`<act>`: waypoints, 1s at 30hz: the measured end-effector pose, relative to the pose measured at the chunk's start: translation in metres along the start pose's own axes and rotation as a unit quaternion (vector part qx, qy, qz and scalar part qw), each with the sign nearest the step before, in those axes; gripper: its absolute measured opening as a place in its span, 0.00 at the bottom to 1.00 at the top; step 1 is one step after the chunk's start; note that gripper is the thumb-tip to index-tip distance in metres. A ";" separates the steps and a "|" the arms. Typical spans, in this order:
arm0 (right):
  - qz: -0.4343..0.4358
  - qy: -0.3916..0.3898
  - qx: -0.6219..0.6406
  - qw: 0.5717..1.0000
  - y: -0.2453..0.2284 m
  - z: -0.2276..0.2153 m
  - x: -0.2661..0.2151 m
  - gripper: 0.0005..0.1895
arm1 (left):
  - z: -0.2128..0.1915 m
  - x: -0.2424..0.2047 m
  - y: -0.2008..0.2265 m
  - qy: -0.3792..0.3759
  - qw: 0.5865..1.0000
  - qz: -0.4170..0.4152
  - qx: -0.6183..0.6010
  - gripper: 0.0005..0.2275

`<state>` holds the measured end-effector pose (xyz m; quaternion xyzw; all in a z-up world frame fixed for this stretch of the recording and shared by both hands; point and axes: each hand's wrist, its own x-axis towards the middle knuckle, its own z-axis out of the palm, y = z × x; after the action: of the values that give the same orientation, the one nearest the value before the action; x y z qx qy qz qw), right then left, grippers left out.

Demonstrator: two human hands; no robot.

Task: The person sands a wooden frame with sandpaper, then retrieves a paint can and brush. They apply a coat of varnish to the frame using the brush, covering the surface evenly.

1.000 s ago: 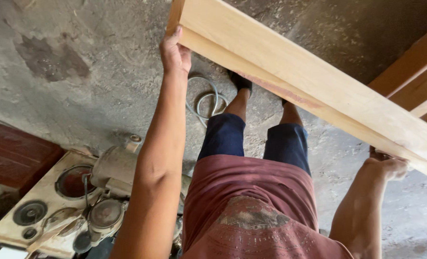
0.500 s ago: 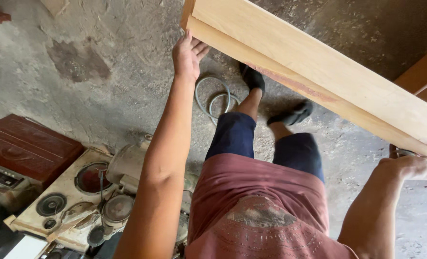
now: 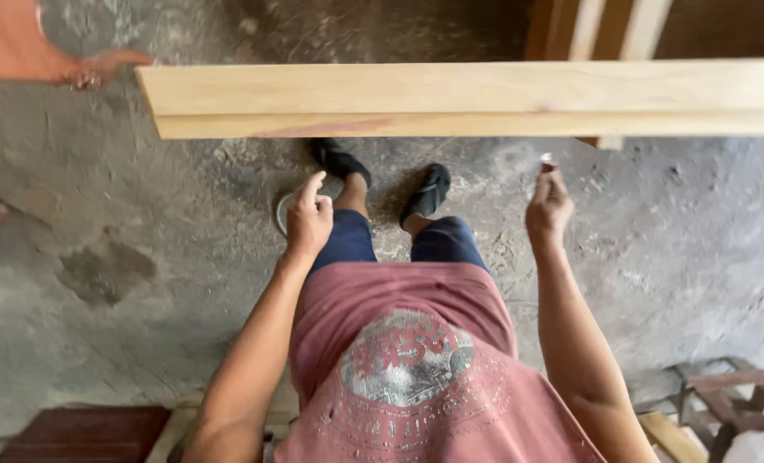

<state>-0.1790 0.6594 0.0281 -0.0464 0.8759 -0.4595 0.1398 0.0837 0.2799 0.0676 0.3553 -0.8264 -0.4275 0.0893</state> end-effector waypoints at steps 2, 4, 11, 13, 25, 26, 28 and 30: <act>-0.106 -0.033 -0.121 0.986 -0.019 -0.036 -0.033 0.11 | 0.009 -0.016 0.036 -0.047 0.998 0.037 -0.026 0.10; -0.050 -0.025 -0.113 0.992 -0.037 -0.078 -0.065 0.12 | 0.012 -0.019 0.065 -0.088 0.992 0.091 0.000 0.05; 0.137 0.107 -0.094 0.980 -0.075 -0.204 -0.158 0.13 | -0.016 0.015 0.117 -0.113 0.980 0.143 0.082 0.13; 0.179 0.145 -0.119 0.966 -0.083 -0.228 -0.182 0.14 | -0.029 0.039 0.124 -0.140 0.984 0.082 0.080 0.17; 0.172 0.299 -0.165 0.924 -0.148 -0.187 -0.291 0.16 | -0.040 0.176 0.187 -0.214 0.968 0.111 0.065 0.16; 0.166 0.302 -0.162 0.925 -0.150 -0.180 -0.297 0.16 | -0.035 0.183 0.192 -0.231 0.964 0.115 0.069 0.16; 0.191 0.316 -0.171 0.914 -0.154 -0.170 -0.317 0.17 | -0.020 0.194 0.200 -0.263 0.954 0.124 0.075 0.14; 0.239 0.325 -0.178 0.898 -0.155 -0.166 -0.341 0.18 | 0.001 0.200 0.205 -0.289 0.939 0.182 0.026 0.09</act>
<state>0.0924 0.7735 0.3128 0.2921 0.9246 -0.2379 -0.0571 -0.1682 0.2266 0.1938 0.0621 -0.8779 -0.4669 -0.0866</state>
